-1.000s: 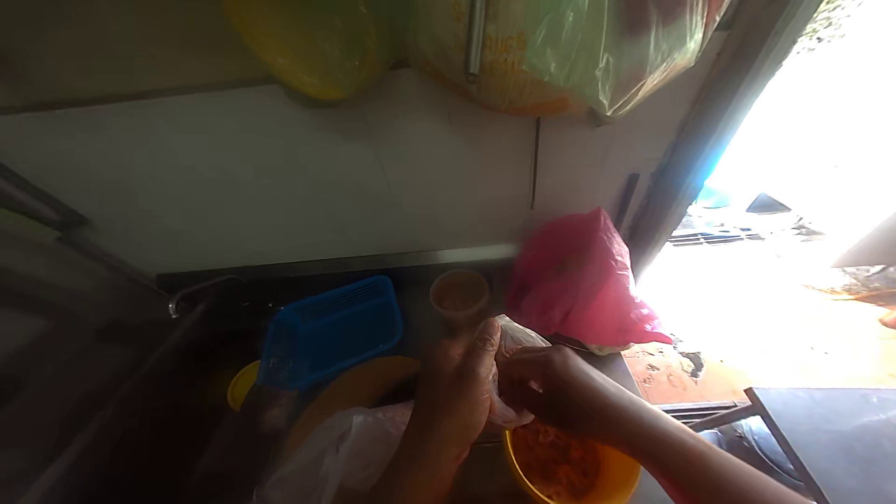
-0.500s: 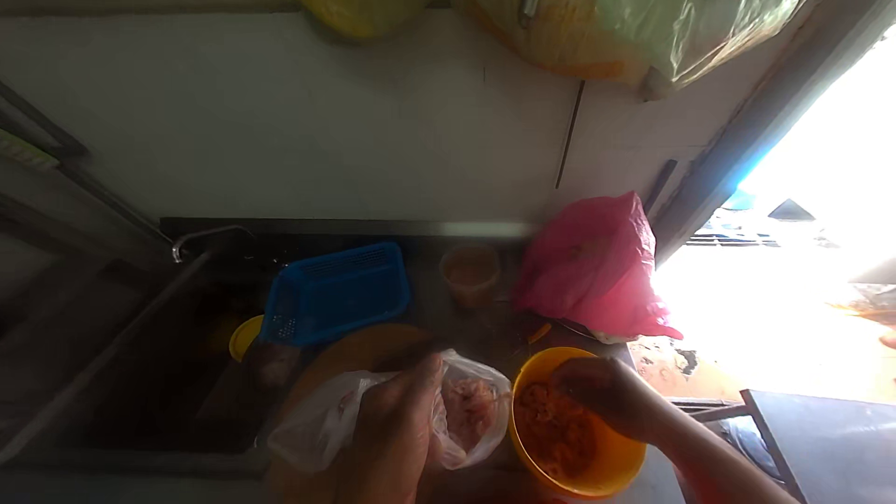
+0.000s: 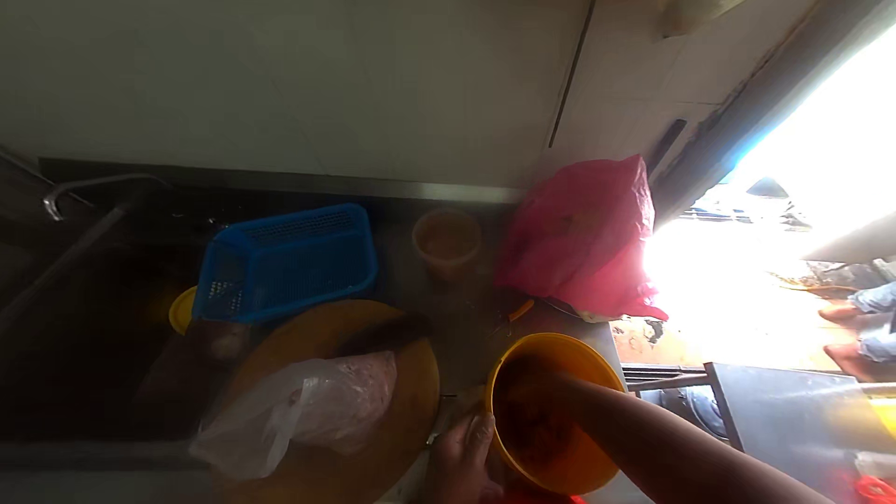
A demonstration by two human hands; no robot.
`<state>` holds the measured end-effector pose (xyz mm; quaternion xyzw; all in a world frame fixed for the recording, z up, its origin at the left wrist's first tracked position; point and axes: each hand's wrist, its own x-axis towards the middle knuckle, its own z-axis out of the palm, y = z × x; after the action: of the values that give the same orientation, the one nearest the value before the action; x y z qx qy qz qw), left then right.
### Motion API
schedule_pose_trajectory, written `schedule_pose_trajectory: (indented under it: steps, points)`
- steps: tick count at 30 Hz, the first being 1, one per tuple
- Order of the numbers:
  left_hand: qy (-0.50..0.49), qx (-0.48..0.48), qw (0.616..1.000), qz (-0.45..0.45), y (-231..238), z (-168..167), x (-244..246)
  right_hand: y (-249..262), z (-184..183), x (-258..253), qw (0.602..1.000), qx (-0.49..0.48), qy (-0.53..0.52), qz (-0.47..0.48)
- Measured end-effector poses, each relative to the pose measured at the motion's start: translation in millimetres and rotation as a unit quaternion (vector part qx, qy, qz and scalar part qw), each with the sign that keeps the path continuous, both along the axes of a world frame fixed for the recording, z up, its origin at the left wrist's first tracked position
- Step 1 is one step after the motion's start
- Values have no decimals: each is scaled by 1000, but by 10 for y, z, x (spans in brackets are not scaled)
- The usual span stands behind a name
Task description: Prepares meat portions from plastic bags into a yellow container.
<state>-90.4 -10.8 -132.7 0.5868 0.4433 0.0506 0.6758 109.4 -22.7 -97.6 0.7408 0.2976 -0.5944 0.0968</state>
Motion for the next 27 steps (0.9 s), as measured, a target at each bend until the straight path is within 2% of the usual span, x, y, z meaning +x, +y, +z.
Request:
schedule_pose_trajectory:
  steps: [3,8,11,13,14,17,21,27]
  points:
    - [-16,3,1000,-10,22,-17,34,73,1,-64,994,33,67,83]
    - [-44,-34,998,-8,96,-114,40,76,11,-119,985,63,121,103]
    - [-40,-30,998,24,141,-126,-16,-66,-176,16,984,59,165,38]
    - [-32,-24,996,78,187,-101,-106,-299,-417,282,970,54,223,-82]
    - [-24,-18,995,95,221,-81,-164,-414,-408,395,953,62,260,-139]
    - [26,-12,992,126,312,-80,-319,-754,-230,624,873,171,343,-301]
    - [38,-32,987,155,352,-65,-405,-1020,56,553,767,288,290,-495]
    - [43,-38,990,130,372,-107,-444,-1034,422,256,654,365,273,-603]
